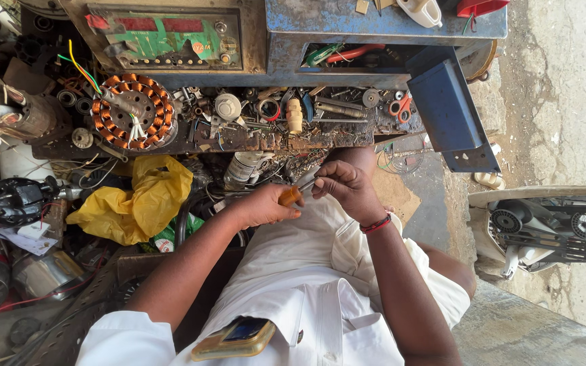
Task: The person sits at a cluttered repair workbench and repairs a mixer grinder. They handle a red plastic part and a heating element coil, place a steel cup on the machine, unscrew and reposition parts using a screwdriver, and sort small components on the bench.
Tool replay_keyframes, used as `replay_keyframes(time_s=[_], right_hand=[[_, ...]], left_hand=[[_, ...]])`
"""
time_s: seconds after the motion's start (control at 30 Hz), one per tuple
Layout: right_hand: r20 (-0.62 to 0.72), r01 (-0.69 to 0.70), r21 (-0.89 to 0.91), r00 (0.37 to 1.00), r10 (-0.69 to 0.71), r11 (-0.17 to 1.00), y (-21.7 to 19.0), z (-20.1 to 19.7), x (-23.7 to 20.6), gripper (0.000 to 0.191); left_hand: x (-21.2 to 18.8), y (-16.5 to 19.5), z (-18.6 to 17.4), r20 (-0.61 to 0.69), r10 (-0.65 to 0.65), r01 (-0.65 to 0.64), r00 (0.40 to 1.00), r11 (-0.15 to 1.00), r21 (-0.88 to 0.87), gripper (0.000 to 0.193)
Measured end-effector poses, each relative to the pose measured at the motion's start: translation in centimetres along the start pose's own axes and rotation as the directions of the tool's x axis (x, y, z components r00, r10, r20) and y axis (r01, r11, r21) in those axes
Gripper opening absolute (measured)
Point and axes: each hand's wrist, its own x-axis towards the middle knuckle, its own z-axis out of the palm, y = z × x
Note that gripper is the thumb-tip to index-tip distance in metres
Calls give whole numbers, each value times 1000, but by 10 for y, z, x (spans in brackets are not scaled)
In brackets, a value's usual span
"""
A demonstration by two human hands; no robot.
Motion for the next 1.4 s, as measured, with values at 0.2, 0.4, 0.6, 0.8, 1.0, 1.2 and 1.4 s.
replay_keyframes(time_s=[0.2, 0.4, 0.6, 0.8, 1.0, 1.2, 1.4], right_hand=[[-123, 15, 86, 992, -4, 996, 18, 2, 6, 10], [-266, 37, 344, 962, 59, 938, 31, -2, 22, 10], [-290, -19, 460, 942, 171, 888, 22, -10, 23, 11], [-282, -33, 500, 939, 198, 866, 13, -9, 17, 10], [-285, -37, 528, 933, 219, 848, 8, -9, 10, 10], [-268, 5, 558, 948, 174, 830, 0, -4, 2, 9], [-250, 45, 491, 964, 91, 870, -15, 5, -11, 18]], left_hand=[[-5, 9, 5, 109, -105, 126, 988, 969, -210, 37], [10, 14, 1, 170, -96, 177, 981, 806, -565, 54], [17, 24, 9, 144, -110, 175, 984, 780, -600, 54], [17, 33, 15, 137, -93, 158, 986, 768, -620, 51], [18, 39, 28, 85, -116, 143, 990, 772, -619, 51], [15, 43, 32, 79, -106, 132, 991, 824, -551, 45], [13, 33, 30, 76, 11, 22, 997, 903, -429, 45]])
